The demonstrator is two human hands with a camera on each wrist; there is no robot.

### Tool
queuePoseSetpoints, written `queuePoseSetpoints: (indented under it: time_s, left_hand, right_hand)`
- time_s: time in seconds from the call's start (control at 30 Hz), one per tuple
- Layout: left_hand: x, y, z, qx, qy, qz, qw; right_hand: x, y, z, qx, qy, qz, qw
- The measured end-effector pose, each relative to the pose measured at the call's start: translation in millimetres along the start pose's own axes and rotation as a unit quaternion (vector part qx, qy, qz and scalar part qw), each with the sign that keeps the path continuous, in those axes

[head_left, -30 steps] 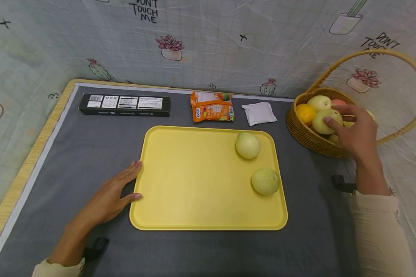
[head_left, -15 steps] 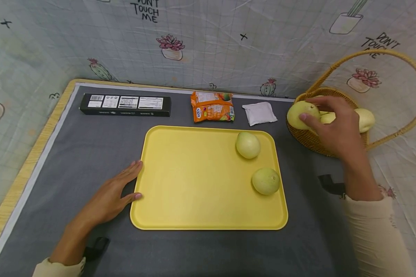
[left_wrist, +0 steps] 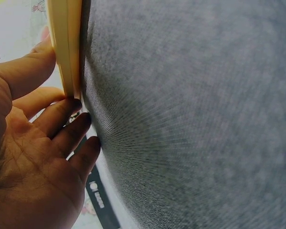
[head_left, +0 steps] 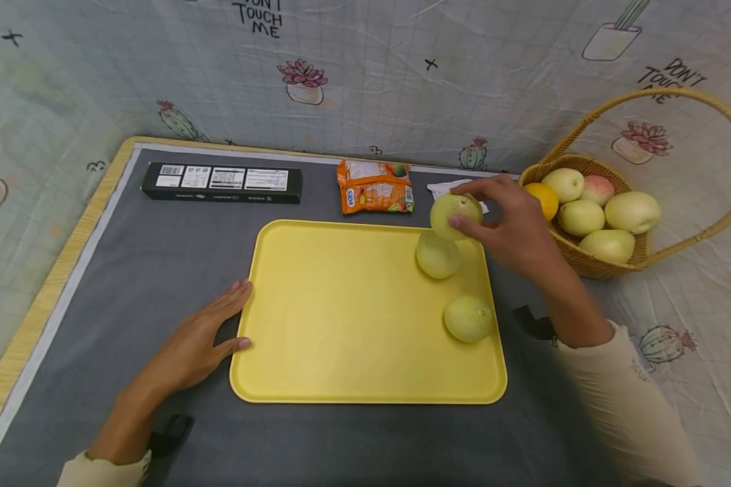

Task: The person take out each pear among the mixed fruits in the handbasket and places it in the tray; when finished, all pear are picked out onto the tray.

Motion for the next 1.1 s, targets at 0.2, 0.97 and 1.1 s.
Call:
queuePoseSetpoints:
  time_s: [0.2,0.97,1.1]
  left_hand:
    - [1.2,-0.4,-1.1,0.005,0.0,0.004,1.0]
    - [1.1,0.1,-2.0,-0.001,-0.002,0.003,1.0]
    - [0.5,0.2,-0.8,-0.003,0.0,0.0,1.0]
  right_hand:
    - [-11,-7.3,34,-0.065,-0.004,-0.009,0.9978]
    - [-42,-30.0,95,-0.326,-0.054,-0.131,0.9347]
    - [-36,-36.0,107,-0.386,-0.069,-0.125,0.9115]
Point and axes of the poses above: each hand's wrist, its own y-axis away from the middle knuckle, its own z-axis out of the palm, x = y × z, the point moved 9 cm from there along -y, towards the middle knuckle, and after that the axes turned 2 degrees about z, right-handed, at the moved point
